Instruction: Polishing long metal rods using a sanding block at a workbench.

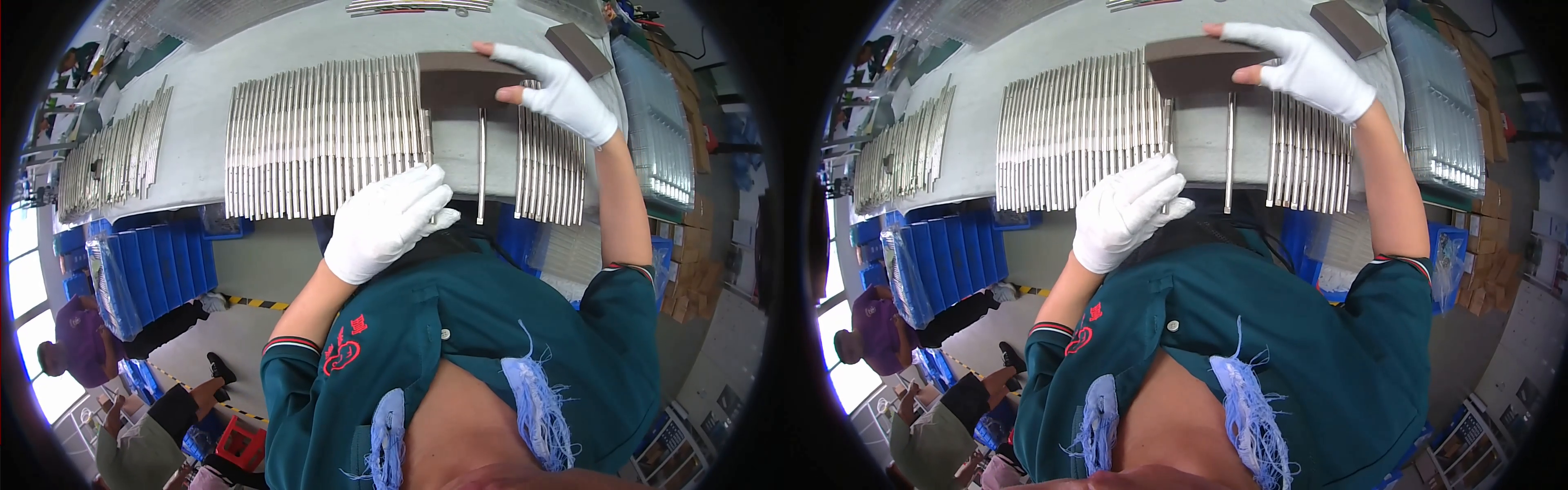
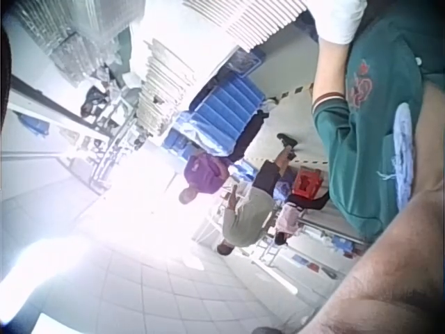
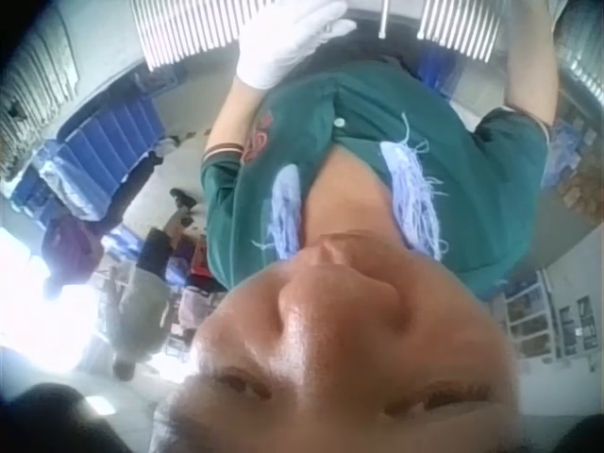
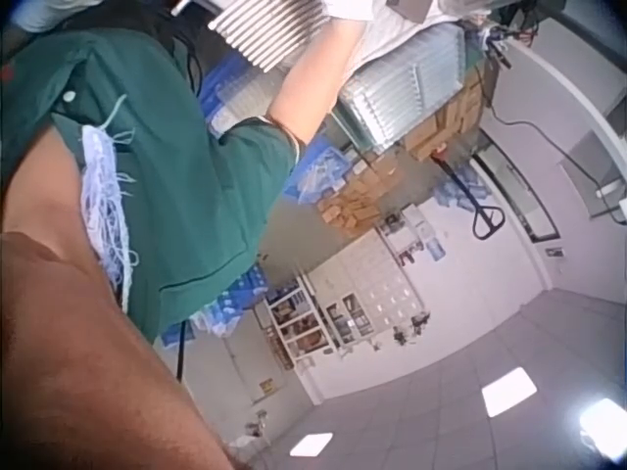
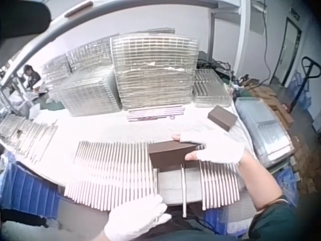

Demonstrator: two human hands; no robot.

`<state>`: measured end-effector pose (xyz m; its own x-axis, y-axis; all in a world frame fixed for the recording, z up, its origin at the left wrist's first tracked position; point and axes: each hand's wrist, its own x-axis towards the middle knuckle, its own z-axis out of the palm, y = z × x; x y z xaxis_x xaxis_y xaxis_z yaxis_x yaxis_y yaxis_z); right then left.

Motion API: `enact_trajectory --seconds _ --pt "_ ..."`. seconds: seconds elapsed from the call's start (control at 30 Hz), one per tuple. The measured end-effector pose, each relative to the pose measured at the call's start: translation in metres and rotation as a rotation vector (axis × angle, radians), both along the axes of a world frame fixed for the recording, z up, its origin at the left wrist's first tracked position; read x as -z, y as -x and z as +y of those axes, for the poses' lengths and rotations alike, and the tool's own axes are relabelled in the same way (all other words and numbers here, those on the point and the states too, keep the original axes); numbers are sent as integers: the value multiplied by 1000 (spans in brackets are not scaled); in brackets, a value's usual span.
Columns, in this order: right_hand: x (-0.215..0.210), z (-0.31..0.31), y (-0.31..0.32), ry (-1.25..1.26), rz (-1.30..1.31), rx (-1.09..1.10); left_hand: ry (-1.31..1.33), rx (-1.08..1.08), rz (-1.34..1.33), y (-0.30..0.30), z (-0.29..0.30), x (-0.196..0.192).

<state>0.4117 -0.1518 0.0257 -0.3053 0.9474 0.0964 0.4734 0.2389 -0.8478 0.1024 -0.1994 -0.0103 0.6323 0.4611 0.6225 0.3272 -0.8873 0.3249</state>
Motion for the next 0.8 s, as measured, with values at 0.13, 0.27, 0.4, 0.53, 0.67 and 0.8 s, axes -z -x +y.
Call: enact_trajectory --seconds 0.13,0.27,0.4,0.53,0.67,0.8 --pt "-1 11 39 -22 -156 -90 -32 27 47 -7 0 -4" --pt "2 10 -9 51 -25 -92 -13 47 -22 -6 -1 3" --pt "1 -14 -51 -26 -22 124 11 -5 -51 -5 -2 9" --pt "37 -25 -62 -336 106 534 74 69 134 -12 6 -3" --pt "51 -34 -49 -255 119 507 76 156 318 -20 7 4" --pt "59 -30 -44 -161 266 469 24 199 377 -24 9 -1"
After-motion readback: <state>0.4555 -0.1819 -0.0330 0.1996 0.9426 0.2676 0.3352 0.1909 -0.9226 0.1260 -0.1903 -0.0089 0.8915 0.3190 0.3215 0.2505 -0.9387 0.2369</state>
